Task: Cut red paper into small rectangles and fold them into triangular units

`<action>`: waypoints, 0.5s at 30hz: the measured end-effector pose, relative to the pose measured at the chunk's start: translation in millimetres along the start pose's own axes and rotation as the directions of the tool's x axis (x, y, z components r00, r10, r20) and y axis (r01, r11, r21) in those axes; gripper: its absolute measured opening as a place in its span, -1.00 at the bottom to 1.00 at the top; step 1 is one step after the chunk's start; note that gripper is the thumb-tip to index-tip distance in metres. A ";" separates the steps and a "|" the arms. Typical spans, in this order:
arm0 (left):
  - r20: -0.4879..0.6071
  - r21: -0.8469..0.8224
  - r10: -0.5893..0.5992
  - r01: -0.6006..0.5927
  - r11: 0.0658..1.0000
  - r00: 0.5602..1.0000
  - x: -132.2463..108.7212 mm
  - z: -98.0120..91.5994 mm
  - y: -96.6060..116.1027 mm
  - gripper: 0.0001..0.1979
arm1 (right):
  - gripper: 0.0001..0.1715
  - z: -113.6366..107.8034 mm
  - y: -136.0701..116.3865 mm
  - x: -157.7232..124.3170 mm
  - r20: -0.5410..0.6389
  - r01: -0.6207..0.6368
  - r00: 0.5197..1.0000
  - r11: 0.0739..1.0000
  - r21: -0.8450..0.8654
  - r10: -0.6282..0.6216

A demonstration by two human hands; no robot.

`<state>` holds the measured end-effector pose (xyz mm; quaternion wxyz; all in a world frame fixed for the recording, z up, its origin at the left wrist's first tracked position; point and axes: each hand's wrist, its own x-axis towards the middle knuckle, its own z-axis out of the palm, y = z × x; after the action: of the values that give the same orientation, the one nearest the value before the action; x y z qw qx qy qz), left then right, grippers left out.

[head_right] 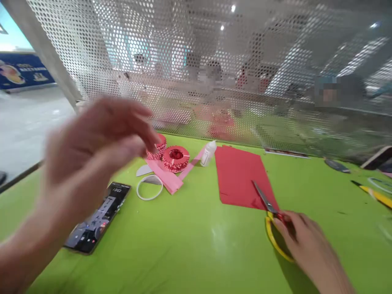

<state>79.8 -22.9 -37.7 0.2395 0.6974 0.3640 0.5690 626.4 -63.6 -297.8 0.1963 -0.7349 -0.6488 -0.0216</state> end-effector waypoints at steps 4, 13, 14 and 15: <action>0.405 0.235 0.001 -0.106 0.966 0.914 -26.2 66.5 -19.0 -0.81 | -0.73 -9.3 -32.4 -8.9 0.008 -0.035 0.999 0.994 0.101 0.035; 0.668 0.515 -0.208 -0.242 0.823 0.714 -54.2 220.5 -78.0 -0.85 | -0.69 -10.7 -26.2 -17.7 0.060 -0.080 0.995 0.996 0.049 0.077; 0.659 0.534 -0.222 -0.240 0.811 0.719 -50.6 234.5 -82.2 -0.84 | -0.68 -9.9 -26.5 -19.1 0.057 -0.090 0.995 0.995 0.032 0.088; 0.643 0.554 -0.233 -0.233 0.799 0.730 -46.4 247.6 -85.6 -0.82 | -0.68 -8.6 -27.7 -20.7 0.053 -0.094 0.994 0.995 0.017 0.093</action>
<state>295.3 13.8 -189.4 0.1224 0.8948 0.4105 0.1259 598.4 -83.7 -288.6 0.1873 -0.7629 -0.6187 0.0131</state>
